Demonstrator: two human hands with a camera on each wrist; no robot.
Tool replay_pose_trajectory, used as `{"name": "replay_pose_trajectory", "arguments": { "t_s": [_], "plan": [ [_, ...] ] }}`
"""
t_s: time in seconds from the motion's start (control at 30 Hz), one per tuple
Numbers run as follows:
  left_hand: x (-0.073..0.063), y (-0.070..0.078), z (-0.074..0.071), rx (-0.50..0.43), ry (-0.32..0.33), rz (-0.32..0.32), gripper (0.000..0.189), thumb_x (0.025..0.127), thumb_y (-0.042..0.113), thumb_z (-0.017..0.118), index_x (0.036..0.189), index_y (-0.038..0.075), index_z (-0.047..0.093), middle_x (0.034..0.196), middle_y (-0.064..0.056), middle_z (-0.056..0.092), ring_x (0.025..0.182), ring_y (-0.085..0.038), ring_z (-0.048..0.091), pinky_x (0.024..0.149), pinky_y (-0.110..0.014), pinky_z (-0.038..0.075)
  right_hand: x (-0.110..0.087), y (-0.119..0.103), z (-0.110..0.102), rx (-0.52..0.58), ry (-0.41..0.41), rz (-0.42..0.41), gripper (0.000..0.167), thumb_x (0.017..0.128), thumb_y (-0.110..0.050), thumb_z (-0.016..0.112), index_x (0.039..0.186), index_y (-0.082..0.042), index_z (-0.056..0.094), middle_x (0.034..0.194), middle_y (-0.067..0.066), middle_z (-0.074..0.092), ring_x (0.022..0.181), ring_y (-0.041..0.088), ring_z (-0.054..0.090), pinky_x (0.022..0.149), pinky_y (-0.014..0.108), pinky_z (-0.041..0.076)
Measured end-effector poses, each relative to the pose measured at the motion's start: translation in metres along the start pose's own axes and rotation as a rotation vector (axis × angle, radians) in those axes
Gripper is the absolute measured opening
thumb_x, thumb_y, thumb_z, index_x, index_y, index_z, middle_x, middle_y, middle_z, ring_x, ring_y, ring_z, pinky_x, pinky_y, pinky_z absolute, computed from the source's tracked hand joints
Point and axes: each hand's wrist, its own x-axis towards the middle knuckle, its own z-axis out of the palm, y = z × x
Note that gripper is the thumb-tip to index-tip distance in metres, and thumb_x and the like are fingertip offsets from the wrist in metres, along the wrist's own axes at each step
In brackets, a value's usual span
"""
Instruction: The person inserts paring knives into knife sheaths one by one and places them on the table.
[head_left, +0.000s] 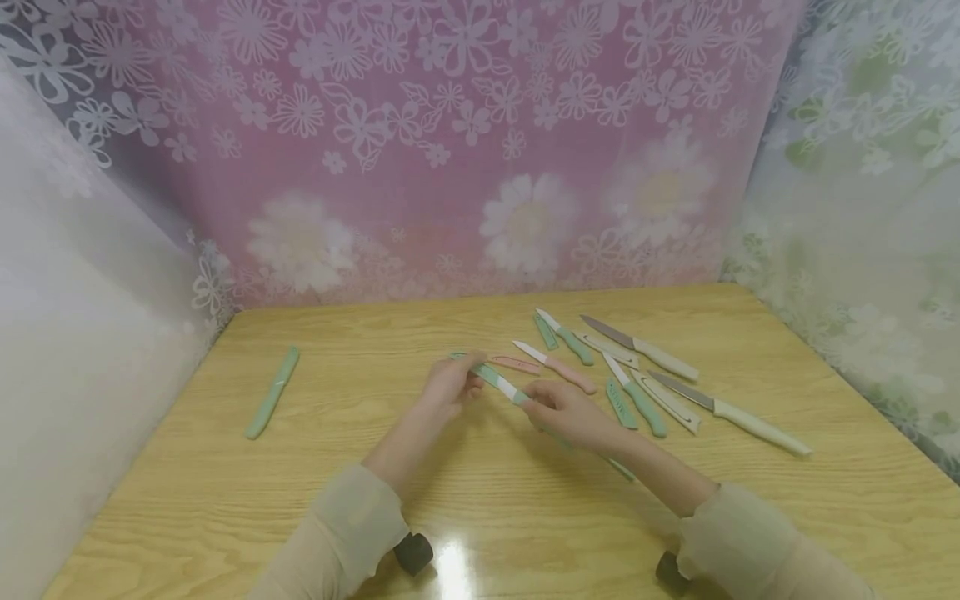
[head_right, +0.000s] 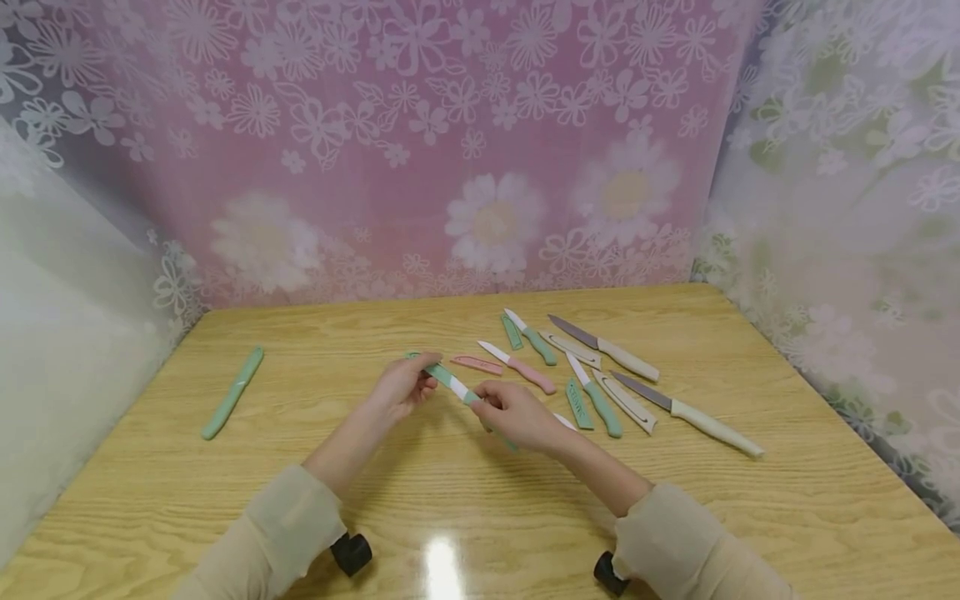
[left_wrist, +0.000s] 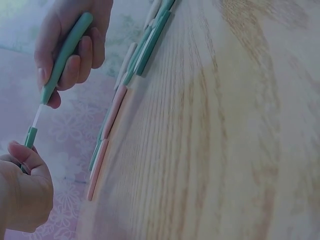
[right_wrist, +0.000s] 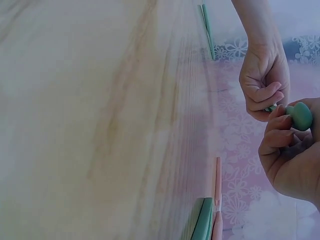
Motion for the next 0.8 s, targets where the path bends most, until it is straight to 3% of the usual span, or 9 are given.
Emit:
{"name": "replay_pose_trajectory", "arguments": {
  "t_s": [0.2,0.6,0.8],
  "plan": [
    [-0.0014,0.0003,0.0018,-0.001,-0.011,0.000,0.019,0.089,0.009,0.058,0.071,0.005,0.056,0.060,0.000,0.050,0.045,-0.003,0.049,0.044,-0.009,0.041,-0.0010,-0.0008,0.0002,0.008,-0.001,-0.005,0.027,0.096,-0.013,0.046,0.107,0.010,0.054,0.065,0.006,0.051,0.046,0.004,0.034,0.041,0.014,0.029],
    [-0.0044,-0.0014,0.0031,0.002,-0.039,-0.012,0.018,0.090,0.010,0.057,0.073,0.003,0.055,0.059,0.000,0.050,0.044,-0.003,0.048,0.044,-0.008,0.041,-0.0005,-0.0022,0.0024,0.010,0.009,0.012,0.028,0.096,-0.015,0.047,0.108,0.010,0.054,0.066,0.012,0.052,0.048,0.006,0.035,0.043,0.015,0.030],
    [-0.0064,-0.0014,0.0044,0.028,-0.059,-0.005,0.020,0.090,0.009,0.056,0.072,0.004,0.052,0.059,-0.001,0.052,0.043,-0.002,0.048,0.044,-0.008,0.042,0.0002,-0.0038,0.0027,0.002,0.010,0.029,0.029,0.095,-0.015,0.048,0.109,0.009,0.054,0.065,0.006,0.051,0.049,0.007,0.036,0.043,0.015,0.030]
  ]
}}
